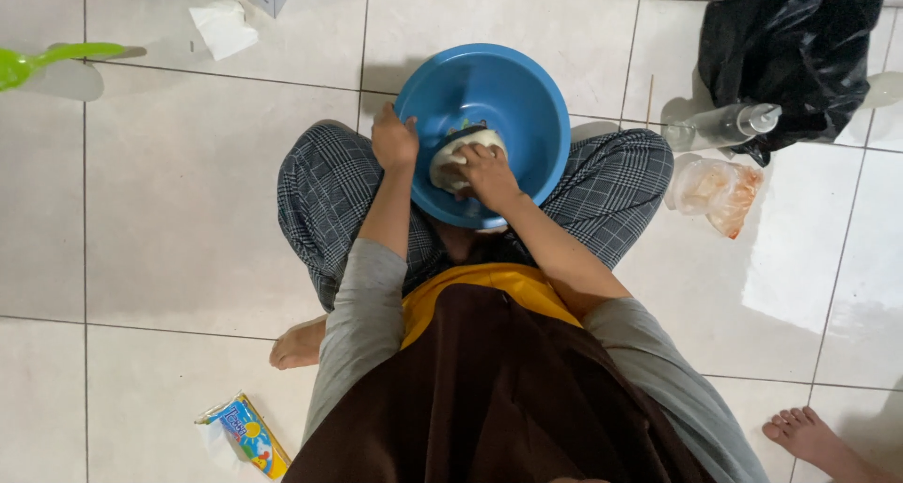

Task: The person is kneading a ball of dough in a blue plastic bowl while sitting on the floor.

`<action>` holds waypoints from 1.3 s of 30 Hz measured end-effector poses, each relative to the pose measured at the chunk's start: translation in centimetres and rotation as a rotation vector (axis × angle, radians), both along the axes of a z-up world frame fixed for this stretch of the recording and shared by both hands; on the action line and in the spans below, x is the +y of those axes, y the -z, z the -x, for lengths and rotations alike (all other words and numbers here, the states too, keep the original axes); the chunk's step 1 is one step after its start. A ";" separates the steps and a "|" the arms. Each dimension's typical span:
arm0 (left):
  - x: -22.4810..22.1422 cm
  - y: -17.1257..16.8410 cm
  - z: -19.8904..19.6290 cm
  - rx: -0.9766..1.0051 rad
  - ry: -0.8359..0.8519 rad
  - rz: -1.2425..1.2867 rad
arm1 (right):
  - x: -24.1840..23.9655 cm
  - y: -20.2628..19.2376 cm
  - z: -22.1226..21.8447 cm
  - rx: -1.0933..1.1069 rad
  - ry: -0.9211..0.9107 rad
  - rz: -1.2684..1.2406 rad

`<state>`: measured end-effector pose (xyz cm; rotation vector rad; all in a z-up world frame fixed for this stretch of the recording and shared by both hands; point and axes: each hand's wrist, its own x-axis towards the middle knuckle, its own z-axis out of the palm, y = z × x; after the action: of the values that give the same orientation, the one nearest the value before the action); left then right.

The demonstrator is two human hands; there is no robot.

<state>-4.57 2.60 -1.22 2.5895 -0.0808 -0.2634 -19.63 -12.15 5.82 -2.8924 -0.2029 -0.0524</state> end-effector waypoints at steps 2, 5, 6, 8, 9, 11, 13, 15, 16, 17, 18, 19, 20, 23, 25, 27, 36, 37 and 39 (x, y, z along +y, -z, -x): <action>0.1 0.6 -0.1 0.002 0.004 -0.019 | -0.4 1.0 0.6 -0.054 -0.017 0.025; -0.1 0.3 0.1 0.023 -0.014 -0.061 | -1.0 3.2 1.1 -0.064 -0.030 -0.048; 0.0 0.0 0.2 0.045 -0.035 -0.083 | -1.1 4.0 1.1 -0.019 -0.026 -0.145; 0.1 -0.6 0.3 0.052 -0.042 -0.089 | -1.8 1.7 0.4 0.019 -0.011 -0.298; 0.1 -0.9 0.3 0.063 -0.049 -0.094 | -2.1 0.5 0.0 0.060 0.006 -0.451; 0.3 -0.6 0.3 0.075 -0.064 -0.097 | -3.2 3.1 -0.8 0.053 0.035 -0.531; 0.5 -0.3 0.2 0.092 -0.081 -0.101 | -4.2 3.1 -1.6 0.051 0.063 -0.613; 0.5 0.0 0.3 0.100 -0.114 -0.063 | -5.0 0.3 -2.0 -0.026 0.148 -0.685; 0.7 0.6 0.2 0.106 -0.116 -0.062 | -5.3 0.1 -2.5 -0.020 0.148 -0.682; 1.0 1.1 0.2 0.083 -0.092 -0.043 | -5.5 -0.1 -3.0 -0.134 0.151 -0.602; 1.2 1.6 0.0 0.057 -0.068 -0.024 | -5.7 -0.3 -3.6 -0.249 0.151 -0.522; 1.2 2.0 0.0 0.060 -0.070 -0.023 | -5.5 -1.0 -3.6 -0.247 0.150 -0.521; 1.3 2.4 -0.1 0.066 -0.062 -0.007 | -5.3 -1.8 -3.8 -0.316 0.129 -0.437; 1.1 2.3 -0.4 0.094 -0.078 -0.027 | -4.1 -1.2 -3.2 -0.371 0.076 -0.328; 0.7 1.9 -0.6 0.116 -0.101 -0.061 | -3.0 0.7 -1.8 -0.356 0.042 -0.302; 0.6 1.6 -0.6 0.100 -0.079 -0.048 | -1.5 3.2 0.4 -0.060 0.005 -0.203; 0.1 -1.5 0.3 0.003 -0.063 -0.011 | -3.3 0.7 1.1 0.228 0.086 -0.477; 0.0 -1.9 0.3 0.002 -0.062 -0.007 | -3.9 0.9 0.5 0.227 0.087 -0.473; -0.1 -2.3 0.6 -0.042 -0.070 0.043 | -4.9 1.4 -0.7 -0.125 0.327 -0.329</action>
<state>-5.18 2.46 1.12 2.5498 -0.0107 -0.1797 -18.95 -17.08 4.46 -2.5643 0.2385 -0.2953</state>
